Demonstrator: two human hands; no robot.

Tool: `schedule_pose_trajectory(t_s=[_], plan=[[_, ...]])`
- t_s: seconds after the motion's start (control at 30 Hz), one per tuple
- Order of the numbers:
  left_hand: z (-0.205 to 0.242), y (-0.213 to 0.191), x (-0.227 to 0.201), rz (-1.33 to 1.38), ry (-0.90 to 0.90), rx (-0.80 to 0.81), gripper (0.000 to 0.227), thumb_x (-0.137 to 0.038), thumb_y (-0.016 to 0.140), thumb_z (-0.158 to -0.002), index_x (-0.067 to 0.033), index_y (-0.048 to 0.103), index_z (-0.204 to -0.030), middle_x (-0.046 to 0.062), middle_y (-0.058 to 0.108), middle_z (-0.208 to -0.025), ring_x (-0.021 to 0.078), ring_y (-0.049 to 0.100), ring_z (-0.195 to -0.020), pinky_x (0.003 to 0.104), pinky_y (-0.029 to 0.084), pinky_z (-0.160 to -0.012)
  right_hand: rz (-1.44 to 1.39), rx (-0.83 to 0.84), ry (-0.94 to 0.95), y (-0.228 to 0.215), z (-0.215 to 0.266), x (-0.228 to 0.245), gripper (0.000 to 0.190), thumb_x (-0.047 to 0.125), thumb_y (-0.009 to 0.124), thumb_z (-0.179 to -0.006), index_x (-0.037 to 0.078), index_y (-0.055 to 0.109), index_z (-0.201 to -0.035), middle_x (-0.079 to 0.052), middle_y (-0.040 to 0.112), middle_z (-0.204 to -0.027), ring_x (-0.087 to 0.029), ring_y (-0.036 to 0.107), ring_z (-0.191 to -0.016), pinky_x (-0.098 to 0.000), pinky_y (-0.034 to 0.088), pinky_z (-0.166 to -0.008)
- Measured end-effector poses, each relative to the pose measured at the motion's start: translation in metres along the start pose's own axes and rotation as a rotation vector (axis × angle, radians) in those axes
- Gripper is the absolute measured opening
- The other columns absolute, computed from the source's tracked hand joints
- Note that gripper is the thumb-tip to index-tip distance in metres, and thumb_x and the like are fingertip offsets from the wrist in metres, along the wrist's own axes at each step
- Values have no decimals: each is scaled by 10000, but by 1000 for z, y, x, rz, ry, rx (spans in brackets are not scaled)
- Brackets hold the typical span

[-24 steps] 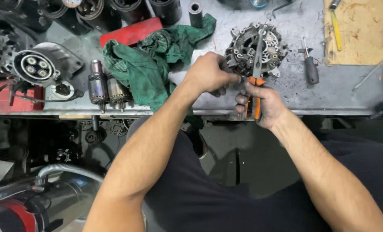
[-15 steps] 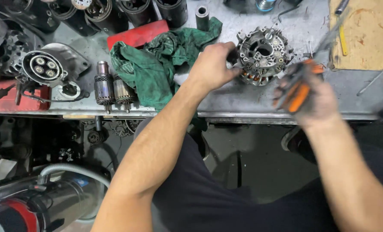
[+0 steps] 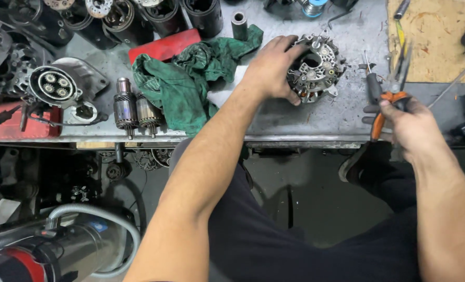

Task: The person uses pliers to remove small metal pins from a stator assembly on a workbench. After separating the stator housing from the copper-wound rotor, the person uses a utility knife to scrape and clean the copper windings on the rotor while seated.

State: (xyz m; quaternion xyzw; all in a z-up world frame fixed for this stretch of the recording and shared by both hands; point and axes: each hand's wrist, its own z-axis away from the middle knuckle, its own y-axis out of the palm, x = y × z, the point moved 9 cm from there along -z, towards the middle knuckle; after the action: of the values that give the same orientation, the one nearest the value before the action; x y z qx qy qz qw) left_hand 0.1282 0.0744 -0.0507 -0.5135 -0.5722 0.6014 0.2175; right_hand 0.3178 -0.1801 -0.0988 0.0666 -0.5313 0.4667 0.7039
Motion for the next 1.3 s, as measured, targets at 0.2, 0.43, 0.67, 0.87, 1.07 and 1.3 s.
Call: schedule_pose_trajectory(t_s=[0.2,0.43,0.67,0.87,1.07,1.3], plan=[[17,-8,-16,-79,-206,-105,1169,-665,1057,-378,-144,578,-1309,135,551,-1249,357,554,-1141,482,527,-934,52,116,36,23,30,9,321,150,564,-1077,58,548,-1384,-128,651,-1124,-240,619,-929,-379,500,-715],[10,-7,1,17,-169,-11,1187,-629,1075,-419,-90,578,-1353,172,577,-1218,386,557,-1101,470,531,-946,-144,269,138,48,59,11,338,101,534,-1059,18,548,-1386,-177,644,-1142,-285,606,-841,-418,523,-686],[8,-13,9,142,-150,55,1026,-443,1077,-339,-116,695,-1233,111,633,-1045,353,602,-995,465,548,-885,936,14,-319,58,87,54,564,206,607,-958,60,503,-1492,-214,709,-1212,-429,704,-1045,-632,513,-920],[3,-8,11,127,-148,42,997,-486,1069,-387,-93,690,-1222,126,654,-1059,359,606,-990,467,547,-882,1135,-192,-462,54,94,54,612,175,623,-914,89,516,-1511,-199,674,-1237,-433,699,-1079,-821,413,-931],[14,-14,-10,48,-315,119,1035,-642,1059,-396,-93,677,-1185,97,666,-961,285,677,-897,432,573,-814,181,127,-50,58,70,-14,347,139,625,-981,-23,598,-1286,-199,710,-972,-354,672,-780,-406,491,-658],[25,-9,-20,124,-390,176,1002,-659,995,-517,-109,604,-1258,181,630,-1169,447,665,-1148,580,581,-938,-602,375,290,104,79,-45,526,242,573,-946,-7,512,-1405,-278,651,-1185,-494,674,-1051,-687,523,-801]])
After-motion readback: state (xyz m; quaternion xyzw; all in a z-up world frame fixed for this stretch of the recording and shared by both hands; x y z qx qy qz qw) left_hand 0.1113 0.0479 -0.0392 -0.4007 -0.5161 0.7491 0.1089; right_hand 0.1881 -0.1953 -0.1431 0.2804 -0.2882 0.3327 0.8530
